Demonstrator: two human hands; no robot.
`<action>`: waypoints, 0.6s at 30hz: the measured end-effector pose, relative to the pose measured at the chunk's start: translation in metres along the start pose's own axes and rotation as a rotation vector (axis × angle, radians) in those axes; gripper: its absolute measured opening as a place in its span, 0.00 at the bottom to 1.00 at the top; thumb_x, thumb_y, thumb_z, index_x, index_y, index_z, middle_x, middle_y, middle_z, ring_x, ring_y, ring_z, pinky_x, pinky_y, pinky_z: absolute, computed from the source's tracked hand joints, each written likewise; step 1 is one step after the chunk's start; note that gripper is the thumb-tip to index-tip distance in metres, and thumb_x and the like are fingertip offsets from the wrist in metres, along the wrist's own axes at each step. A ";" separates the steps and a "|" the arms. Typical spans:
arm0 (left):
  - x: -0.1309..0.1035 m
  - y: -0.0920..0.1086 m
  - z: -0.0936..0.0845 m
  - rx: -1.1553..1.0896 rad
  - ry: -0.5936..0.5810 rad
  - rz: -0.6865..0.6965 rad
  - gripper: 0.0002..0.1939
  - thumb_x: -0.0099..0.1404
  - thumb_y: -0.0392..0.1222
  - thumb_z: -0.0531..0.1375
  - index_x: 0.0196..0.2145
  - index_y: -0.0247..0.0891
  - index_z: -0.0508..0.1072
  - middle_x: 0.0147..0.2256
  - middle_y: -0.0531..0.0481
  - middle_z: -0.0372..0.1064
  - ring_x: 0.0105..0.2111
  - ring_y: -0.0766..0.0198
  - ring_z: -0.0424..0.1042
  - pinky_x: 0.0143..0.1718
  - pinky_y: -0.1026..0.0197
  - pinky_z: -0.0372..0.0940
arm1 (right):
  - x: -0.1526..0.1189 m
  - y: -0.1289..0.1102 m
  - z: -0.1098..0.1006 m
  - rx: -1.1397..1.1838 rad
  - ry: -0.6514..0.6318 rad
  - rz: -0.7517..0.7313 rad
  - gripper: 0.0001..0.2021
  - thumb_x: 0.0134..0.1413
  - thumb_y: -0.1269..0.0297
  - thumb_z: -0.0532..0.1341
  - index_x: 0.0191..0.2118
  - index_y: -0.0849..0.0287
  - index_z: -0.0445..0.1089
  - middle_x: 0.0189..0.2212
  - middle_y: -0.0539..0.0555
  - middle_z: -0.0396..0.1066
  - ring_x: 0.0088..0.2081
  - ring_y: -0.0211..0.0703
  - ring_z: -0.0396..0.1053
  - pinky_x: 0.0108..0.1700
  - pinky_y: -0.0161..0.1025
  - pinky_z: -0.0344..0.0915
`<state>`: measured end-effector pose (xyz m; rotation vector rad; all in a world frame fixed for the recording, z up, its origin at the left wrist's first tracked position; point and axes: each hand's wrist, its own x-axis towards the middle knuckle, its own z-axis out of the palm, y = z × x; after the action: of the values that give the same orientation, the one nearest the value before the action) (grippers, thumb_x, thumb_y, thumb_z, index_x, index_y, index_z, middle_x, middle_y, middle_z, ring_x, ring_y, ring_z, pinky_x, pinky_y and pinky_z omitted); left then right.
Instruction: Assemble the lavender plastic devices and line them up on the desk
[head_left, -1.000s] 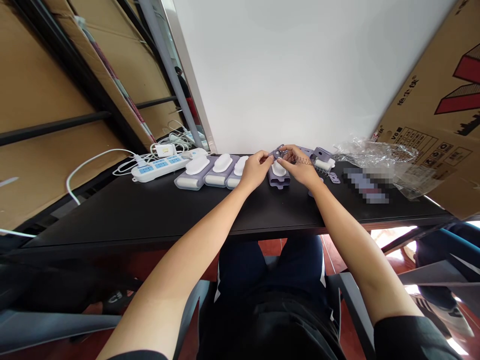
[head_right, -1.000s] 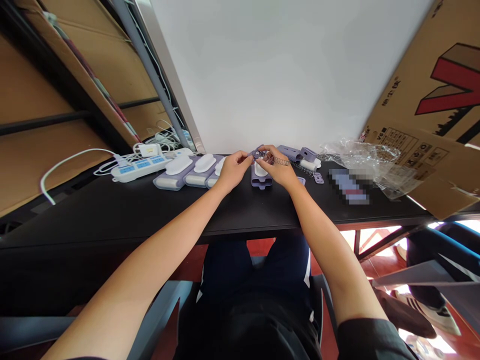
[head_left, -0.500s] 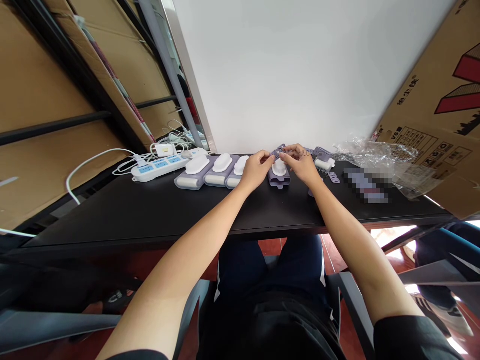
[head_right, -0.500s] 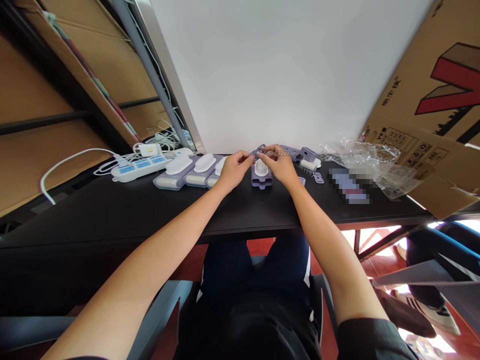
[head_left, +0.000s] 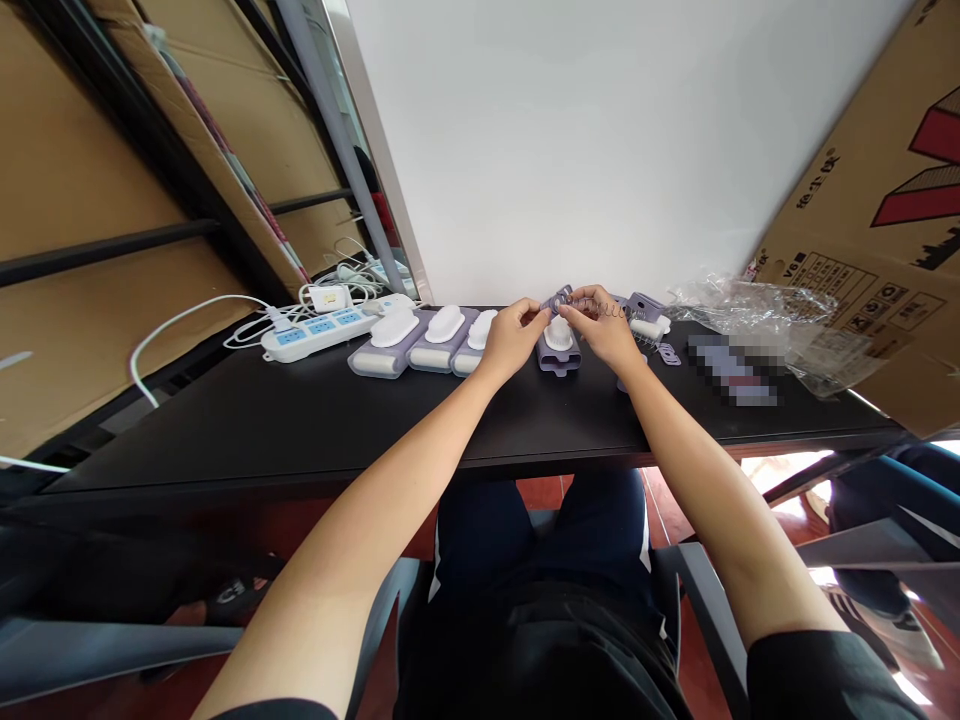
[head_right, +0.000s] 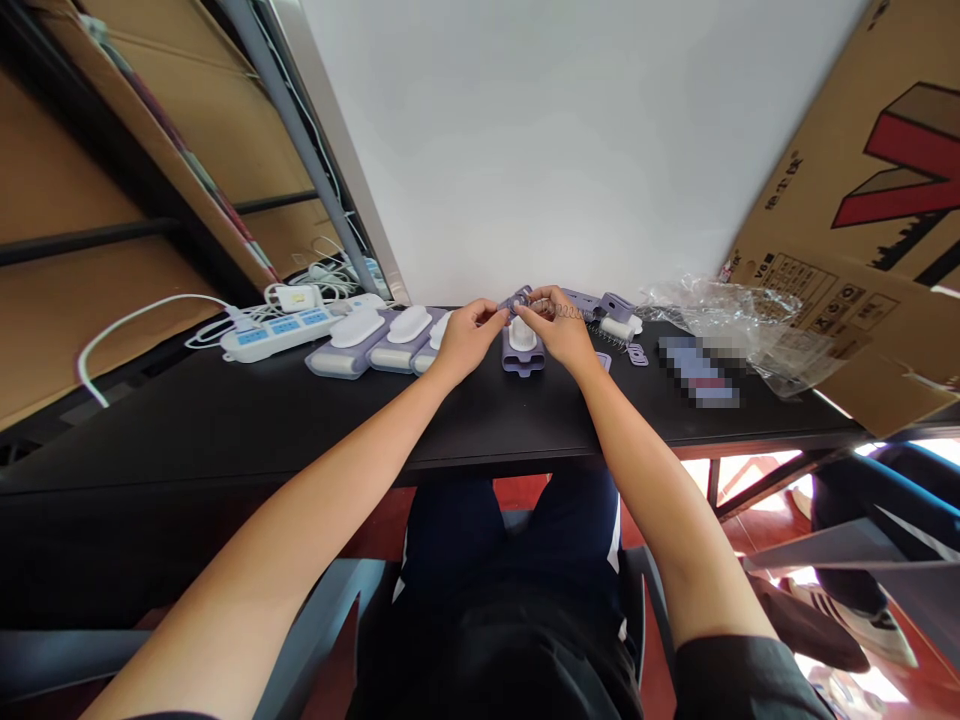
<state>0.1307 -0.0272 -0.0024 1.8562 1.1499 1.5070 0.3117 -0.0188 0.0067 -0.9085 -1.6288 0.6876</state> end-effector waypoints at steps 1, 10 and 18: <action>0.000 0.000 0.000 0.001 0.002 -0.001 0.10 0.69 0.47 0.61 0.33 0.40 0.75 0.31 0.52 0.76 0.35 0.62 0.72 0.39 0.61 0.65 | 0.000 0.000 0.000 0.001 0.002 0.000 0.21 0.53 0.44 0.70 0.43 0.52 0.67 0.32 0.48 0.72 0.34 0.41 0.69 0.36 0.38 0.66; 0.000 -0.002 0.001 0.016 -0.020 0.032 0.12 0.69 0.50 0.61 0.32 0.40 0.75 0.30 0.53 0.73 0.33 0.63 0.70 0.37 0.60 0.63 | 0.000 0.001 0.001 -0.219 0.148 -0.112 0.14 0.56 0.53 0.67 0.40 0.53 0.65 0.43 0.52 0.72 0.45 0.44 0.69 0.53 0.44 0.66; 0.000 -0.005 0.002 -0.011 -0.049 0.056 0.12 0.69 0.50 0.61 0.33 0.40 0.75 0.31 0.52 0.74 0.34 0.63 0.70 0.38 0.60 0.63 | -0.001 0.007 0.005 -0.184 0.152 -0.074 0.16 0.57 0.49 0.66 0.37 0.52 0.62 0.30 0.46 0.67 0.32 0.40 0.65 0.38 0.40 0.63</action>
<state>0.1309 -0.0242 -0.0066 1.9216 1.0732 1.4870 0.3088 -0.0155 -0.0002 -1.0021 -1.5985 0.4119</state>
